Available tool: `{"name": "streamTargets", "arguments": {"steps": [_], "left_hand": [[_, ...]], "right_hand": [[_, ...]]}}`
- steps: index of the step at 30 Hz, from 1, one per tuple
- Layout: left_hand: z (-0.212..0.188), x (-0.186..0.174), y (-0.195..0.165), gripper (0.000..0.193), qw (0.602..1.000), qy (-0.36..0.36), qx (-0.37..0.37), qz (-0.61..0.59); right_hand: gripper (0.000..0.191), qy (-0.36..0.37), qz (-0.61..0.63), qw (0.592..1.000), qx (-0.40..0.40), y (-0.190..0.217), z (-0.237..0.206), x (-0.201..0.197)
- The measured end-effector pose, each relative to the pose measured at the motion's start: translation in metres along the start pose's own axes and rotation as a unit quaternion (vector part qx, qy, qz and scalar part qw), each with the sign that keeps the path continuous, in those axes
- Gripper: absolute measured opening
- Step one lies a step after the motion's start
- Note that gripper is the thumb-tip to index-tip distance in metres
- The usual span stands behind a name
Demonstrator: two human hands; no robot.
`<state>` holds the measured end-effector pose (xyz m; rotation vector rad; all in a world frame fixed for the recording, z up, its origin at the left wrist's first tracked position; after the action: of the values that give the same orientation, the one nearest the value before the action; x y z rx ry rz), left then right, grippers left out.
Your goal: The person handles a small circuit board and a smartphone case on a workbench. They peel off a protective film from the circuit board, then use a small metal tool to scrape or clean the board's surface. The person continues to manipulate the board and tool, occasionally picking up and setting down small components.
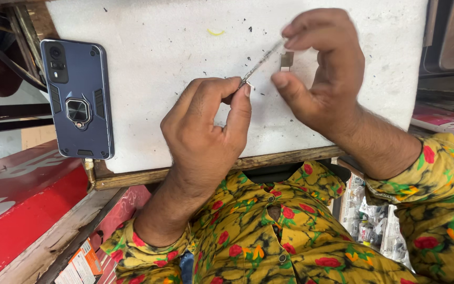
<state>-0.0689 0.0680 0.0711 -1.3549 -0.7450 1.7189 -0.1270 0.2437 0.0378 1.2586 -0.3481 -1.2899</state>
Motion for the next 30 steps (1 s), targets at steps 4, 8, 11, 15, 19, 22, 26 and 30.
{"name": "streamTargets", "arguments": {"steps": [4,8,11,15,19,22,26,30], "left_hand": [[-0.006,0.003,-0.001,0.016,0.999,-0.016,0.004,0.044],[-0.011,0.014,0.006,0.014,1.000,-0.002,-0.013,0.028],[-0.016,0.019,0.020,0.015,0.996,0.016,-0.065,-0.059],[-0.019,0.040,0.046,0.026,0.868,0.109,-0.186,-0.448],[-0.017,0.041,0.057,0.058,0.795,0.121,-0.236,-0.545],[-0.017,0.037,0.053,0.071,0.796,0.144,-0.235,-0.539],[-0.018,0.035,0.046,0.070,0.816,0.158,-0.213,-0.513],[-0.019,0.034,0.045,0.060,0.841,0.178,-0.179,-0.479]], "right_hand": [[0.037,0.008,-0.120,0.992,-0.044,0.017,0.005,0.000],[0.025,0.021,-0.133,0.989,-0.059,0.025,0.008,0.005],[0.018,0.064,-0.151,0.986,-0.036,0.023,0.007,0.011],[0.015,0.091,-0.105,0.989,-0.051,0.020,0.006,0.017],[0.016,0.111,-0.096,0.983,-0.112,0.030,0.006,0.023],[0.015,0.104,-0.122,0.976,-0.148,0.040,0.009,0.024],[0.014,0.102,-0.145,0.967,-0.182,0.049,0.010,0.024],[0.016,0.102,-0.150,0.967,-0.181,0.050,0.008,0.024]]}}
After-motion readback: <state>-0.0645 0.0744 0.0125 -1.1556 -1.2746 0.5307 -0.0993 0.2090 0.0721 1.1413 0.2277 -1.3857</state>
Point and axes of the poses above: each hand's wrist, its own z-axis towards the middle knuckle, its own x-axis out of the palm, y = z × x, the point moved 7 cm from there along z, towards the middle knuckle, and after that the axes turned 8 degrees about y, right-handed, at the moved point
